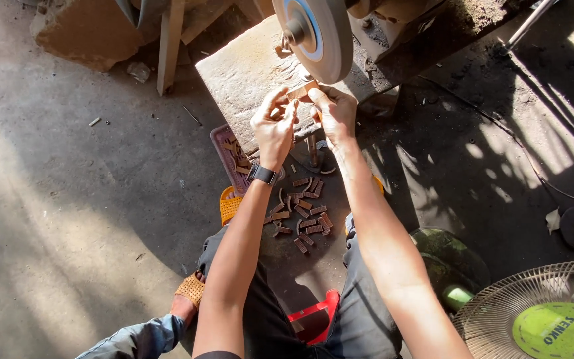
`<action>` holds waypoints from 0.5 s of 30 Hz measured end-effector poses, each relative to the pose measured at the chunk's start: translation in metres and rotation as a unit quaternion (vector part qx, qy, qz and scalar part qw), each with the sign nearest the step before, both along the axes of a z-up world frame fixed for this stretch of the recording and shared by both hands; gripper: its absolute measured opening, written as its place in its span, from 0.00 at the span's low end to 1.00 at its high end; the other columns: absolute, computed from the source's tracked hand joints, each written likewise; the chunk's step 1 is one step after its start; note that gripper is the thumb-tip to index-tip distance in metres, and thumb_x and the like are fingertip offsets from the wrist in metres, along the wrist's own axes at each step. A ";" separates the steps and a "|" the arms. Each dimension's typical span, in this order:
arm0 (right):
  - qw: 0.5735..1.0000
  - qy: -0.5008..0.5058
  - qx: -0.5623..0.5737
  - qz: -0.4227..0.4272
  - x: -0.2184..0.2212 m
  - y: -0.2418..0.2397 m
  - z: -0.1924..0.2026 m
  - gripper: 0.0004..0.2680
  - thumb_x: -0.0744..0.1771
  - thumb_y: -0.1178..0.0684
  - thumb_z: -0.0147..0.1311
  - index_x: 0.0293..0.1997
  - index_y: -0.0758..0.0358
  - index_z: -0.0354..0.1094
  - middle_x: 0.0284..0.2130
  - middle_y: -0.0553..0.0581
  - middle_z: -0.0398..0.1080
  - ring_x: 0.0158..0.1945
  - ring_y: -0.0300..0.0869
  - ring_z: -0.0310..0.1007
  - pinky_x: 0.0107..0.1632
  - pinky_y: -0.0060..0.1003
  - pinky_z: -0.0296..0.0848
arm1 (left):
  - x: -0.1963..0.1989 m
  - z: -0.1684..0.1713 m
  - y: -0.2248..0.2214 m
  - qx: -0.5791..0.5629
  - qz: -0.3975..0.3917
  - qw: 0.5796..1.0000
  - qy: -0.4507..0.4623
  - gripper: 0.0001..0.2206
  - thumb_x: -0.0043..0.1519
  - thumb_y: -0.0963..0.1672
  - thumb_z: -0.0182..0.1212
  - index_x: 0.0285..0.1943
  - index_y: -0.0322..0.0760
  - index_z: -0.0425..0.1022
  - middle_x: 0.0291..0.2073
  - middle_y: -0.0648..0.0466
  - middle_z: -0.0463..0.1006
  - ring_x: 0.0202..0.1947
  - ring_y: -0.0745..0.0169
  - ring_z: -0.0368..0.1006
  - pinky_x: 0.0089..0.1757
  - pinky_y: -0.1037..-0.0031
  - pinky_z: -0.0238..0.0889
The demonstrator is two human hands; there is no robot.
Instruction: Grinding small rectangular pieces of friction material using a bench grinder to smooth the edges.
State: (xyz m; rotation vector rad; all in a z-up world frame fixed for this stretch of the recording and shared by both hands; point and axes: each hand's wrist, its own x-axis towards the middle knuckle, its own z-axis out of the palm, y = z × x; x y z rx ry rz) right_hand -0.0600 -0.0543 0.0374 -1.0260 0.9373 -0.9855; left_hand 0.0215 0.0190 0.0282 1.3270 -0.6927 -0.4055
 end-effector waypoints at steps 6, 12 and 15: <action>0.997 0.032 -0.061 -0.029 -0.018 -0.018 -0.020 0.03 0.61 0.61 0.54 0.25 0.67 0.70 0.12 0.58 0.61 0.15 0.31 0.58 0.13 0.24 0.56 | -0.014 -0.012 -0.022 0.022 -0.073 0.980 0.184 0.11 0.50 0.41 0.67 0.36 0.28 0.72 0.20 0.43 0.74 0.11 0.67 0.67 0.13 0.81 0.61; 0.992 0.008 -0.117 -0.041 -0.019 -0.023 -0.012 0.04 0.60 0.62 0.53 0.22 0.69 0.66 0.13 0.59 0.63 0.16 0.35 0.61 0.15 0.27 0.60 | -0.013 -0.026 -0.042 -0.002 -0.075 0.966 0.248 0.10 0.49 0.40 0.68 0.34 0.30 0.73 0.20 0.42 0.75 0.10 0.66 0.67 0.10 0.79 0.59; 0.989 0.006 -0.139 -0.046 -0.015 -0.013 -0.001 0.05 0.59 0.64 0.51 0.19 0.68 0.65 0.11 0.59 0.61 0.12 0.35 0.60 0.13 0.27 0.58 | -0.016 -0.021 -0.034 -0.005 -0.067 0.968 0.242 0.10 0.49 0.40 0.68 0.34 0.30 0.71 0.21 0.43 0.74 0.11 0.67 0.66 0.10 0.79 0.59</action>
